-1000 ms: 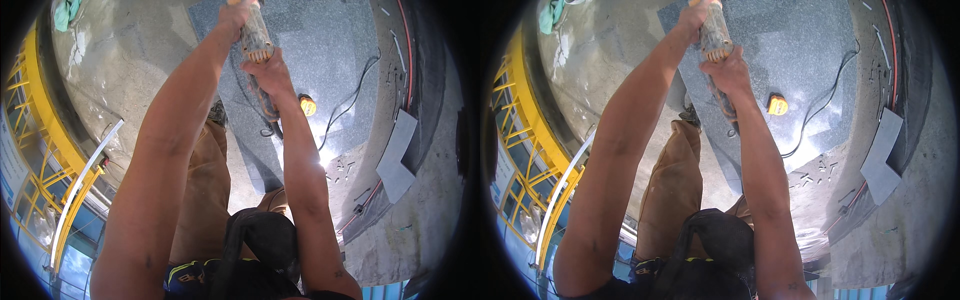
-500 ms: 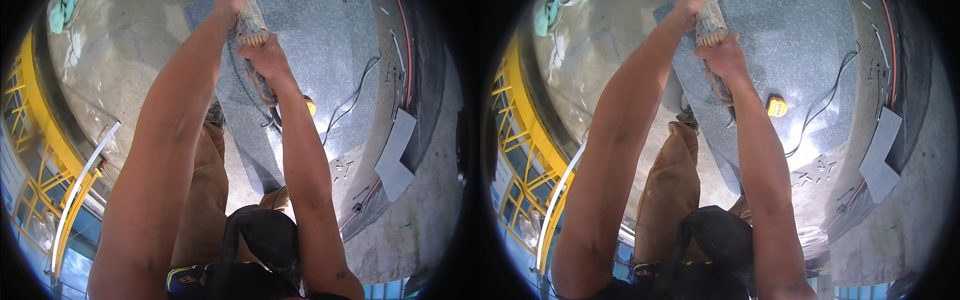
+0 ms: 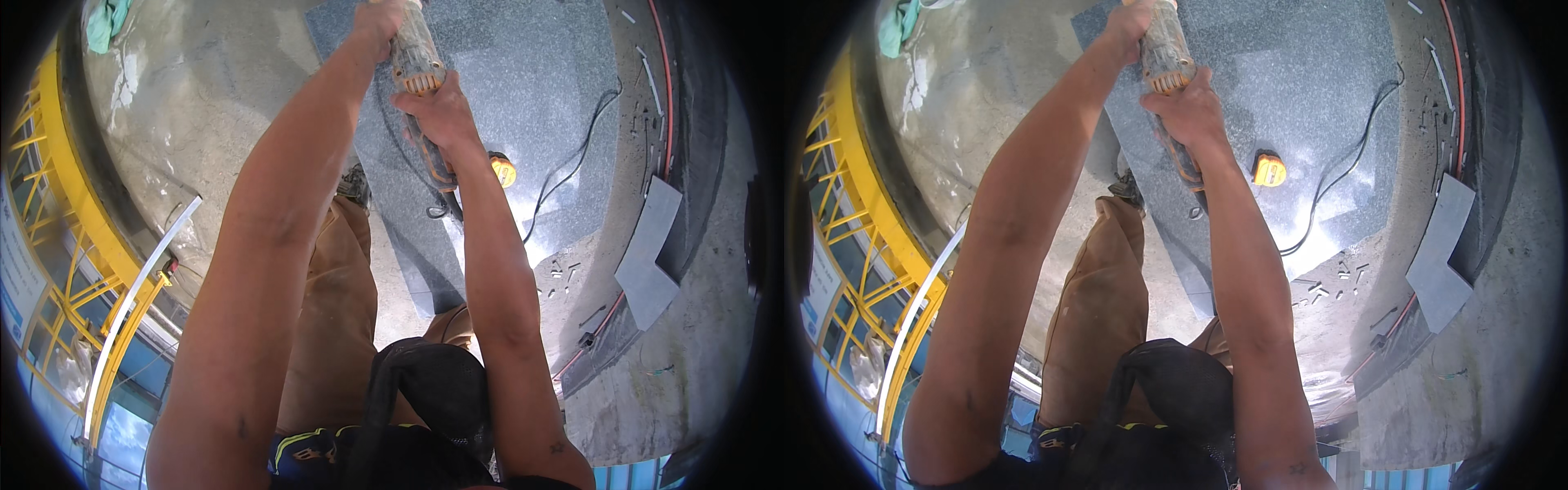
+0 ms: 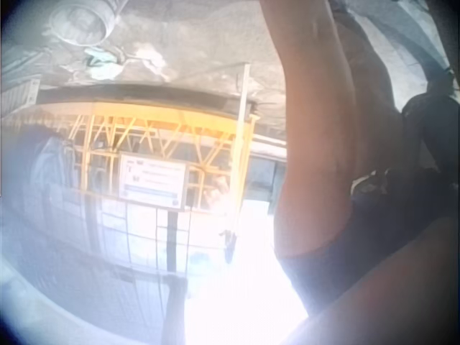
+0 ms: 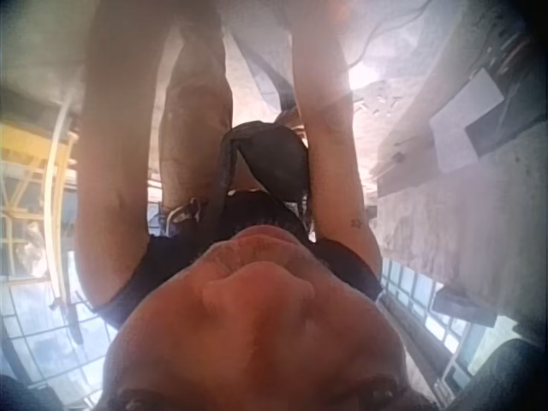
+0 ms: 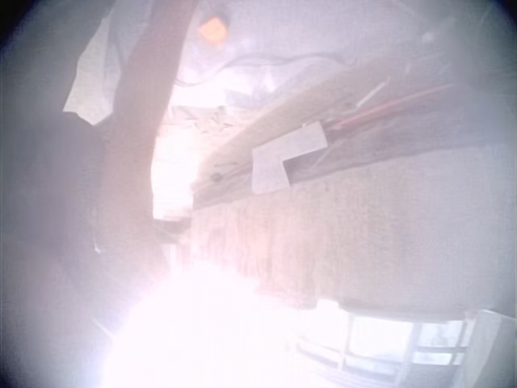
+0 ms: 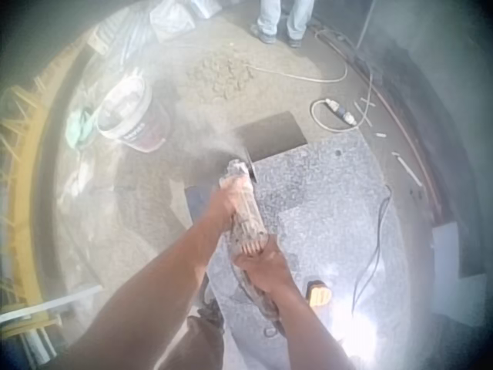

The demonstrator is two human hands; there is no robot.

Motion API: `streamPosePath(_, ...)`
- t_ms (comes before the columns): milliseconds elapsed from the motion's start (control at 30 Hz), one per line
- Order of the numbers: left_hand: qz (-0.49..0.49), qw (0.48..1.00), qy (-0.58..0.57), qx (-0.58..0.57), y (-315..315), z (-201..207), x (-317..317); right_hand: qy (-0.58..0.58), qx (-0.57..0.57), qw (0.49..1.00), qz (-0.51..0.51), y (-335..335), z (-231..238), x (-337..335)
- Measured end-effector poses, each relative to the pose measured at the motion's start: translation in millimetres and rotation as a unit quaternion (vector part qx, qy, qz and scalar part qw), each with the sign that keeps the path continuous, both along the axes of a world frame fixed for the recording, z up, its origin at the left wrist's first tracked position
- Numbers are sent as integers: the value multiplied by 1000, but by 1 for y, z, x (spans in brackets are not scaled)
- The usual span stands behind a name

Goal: The person uses an angle grinder to cut and grind a large rectangular tile on the floor. They reposition the tile and continue grinding along its edges and surface, producing dust and debris.

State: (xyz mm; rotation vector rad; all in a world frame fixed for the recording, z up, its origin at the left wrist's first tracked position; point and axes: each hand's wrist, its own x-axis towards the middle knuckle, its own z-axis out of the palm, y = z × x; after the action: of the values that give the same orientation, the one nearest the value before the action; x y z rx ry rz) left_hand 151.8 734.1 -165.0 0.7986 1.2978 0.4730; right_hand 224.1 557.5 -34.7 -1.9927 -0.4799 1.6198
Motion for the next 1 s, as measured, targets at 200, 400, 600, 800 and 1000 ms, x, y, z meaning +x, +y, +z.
streamPosePath(200,-8,1000,25,-6,-8,8,-1,25,-9,999,-18,-8,8,1)
streamPosePath(400,-16,1000,17,-15,-17,8,-4,28,-3,999,-24,-15,16,-2)
streamPosePath(600,-24,1000,17,-2,-26,7,-7,36,-9,999,-38,-20,23,-4)
streamPosePath(800,-24,999,16,24,-21,-3,-7,23,0,999,-25,-16,14,-4)
streamPosePath(1000,-23,999,-30,28,0,-23,-6,2,31,999,-19,-1,-4,-2)
